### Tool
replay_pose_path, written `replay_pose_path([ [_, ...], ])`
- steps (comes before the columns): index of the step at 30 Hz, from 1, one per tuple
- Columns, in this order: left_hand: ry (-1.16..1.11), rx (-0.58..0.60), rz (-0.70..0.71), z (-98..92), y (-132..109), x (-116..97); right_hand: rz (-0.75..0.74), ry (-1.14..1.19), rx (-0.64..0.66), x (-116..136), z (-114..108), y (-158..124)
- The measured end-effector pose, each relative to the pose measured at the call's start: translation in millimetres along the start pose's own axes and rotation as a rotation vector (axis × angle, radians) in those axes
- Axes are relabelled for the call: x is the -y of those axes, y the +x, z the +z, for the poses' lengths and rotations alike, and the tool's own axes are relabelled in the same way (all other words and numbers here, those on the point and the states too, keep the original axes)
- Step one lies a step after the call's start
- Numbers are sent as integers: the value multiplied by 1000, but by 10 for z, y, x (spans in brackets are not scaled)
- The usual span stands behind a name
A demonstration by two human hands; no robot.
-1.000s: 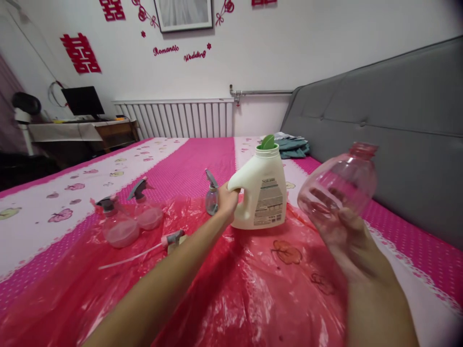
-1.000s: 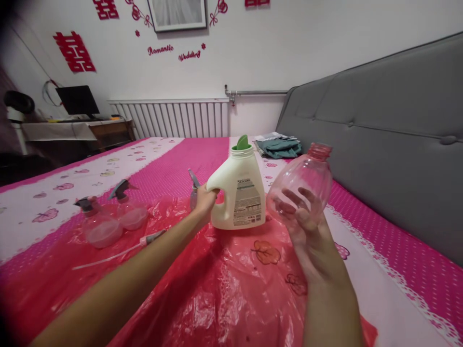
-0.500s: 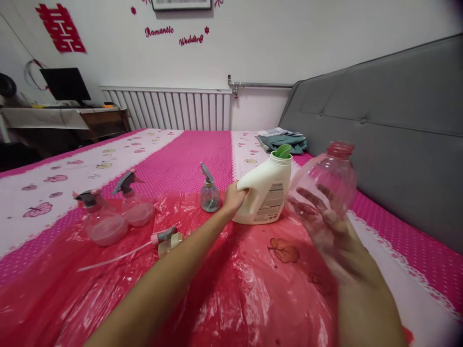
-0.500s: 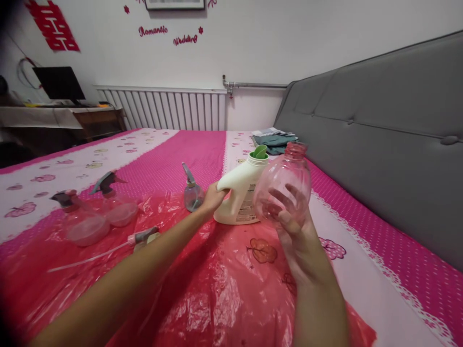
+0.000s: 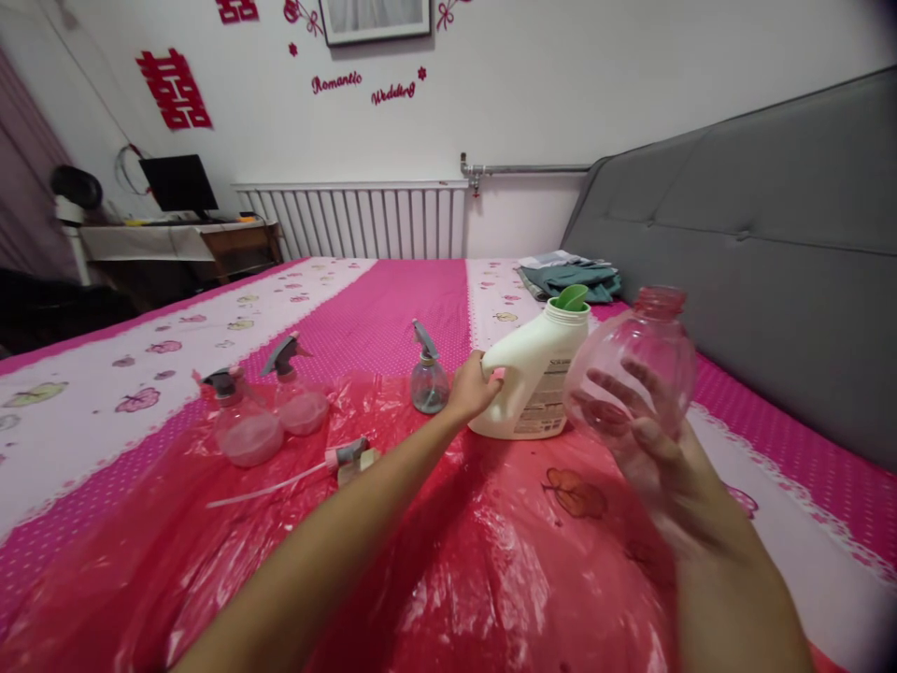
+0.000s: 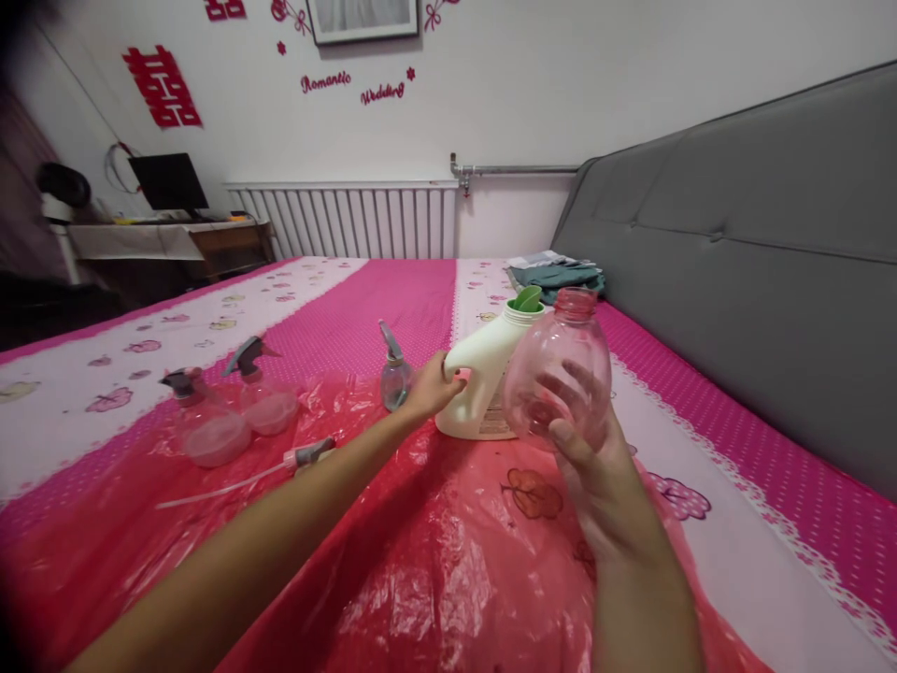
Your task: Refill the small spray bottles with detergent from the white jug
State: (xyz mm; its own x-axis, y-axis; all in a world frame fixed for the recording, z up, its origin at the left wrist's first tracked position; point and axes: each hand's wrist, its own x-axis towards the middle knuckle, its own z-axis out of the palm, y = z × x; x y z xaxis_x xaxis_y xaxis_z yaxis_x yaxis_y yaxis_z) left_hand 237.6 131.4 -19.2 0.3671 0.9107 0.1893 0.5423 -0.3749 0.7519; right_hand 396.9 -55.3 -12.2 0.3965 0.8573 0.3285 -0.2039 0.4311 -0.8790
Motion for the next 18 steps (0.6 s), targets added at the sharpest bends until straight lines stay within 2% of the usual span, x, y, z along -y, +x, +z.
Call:
replay_pose_path([
  [2, 46, 5, 6, -27, -81, -48, 2, -20, 6, 0, 27, -26],
  [4, 93, 2, 17, -116, -259, -108, 6, -52, 36, 27, 69, -69],
  [6, 147, -4, 36, -310, -537, -142, 19, -102, 98, 60, 117, -118],
  [8, 208, 8, 72, -618, -864, -100, 55, -164, 191, 65, 169, -160],
  [11, 354, 96, 48, -1197, -1267, 166, 152, -227, 409, -42, 282, -192],
  [14, 494, 141, -86, -1692, -1422, 576, 223, -176, 554, -286, 486, -198],
  [16, 536, 174, -150, -1892, -1429, 819, 280, -167, 582, -491, 671, -205],
  [18, 543, 218, -195, -1989, -1421, 990, 299, -157, 573, -707, 864, -225],
])
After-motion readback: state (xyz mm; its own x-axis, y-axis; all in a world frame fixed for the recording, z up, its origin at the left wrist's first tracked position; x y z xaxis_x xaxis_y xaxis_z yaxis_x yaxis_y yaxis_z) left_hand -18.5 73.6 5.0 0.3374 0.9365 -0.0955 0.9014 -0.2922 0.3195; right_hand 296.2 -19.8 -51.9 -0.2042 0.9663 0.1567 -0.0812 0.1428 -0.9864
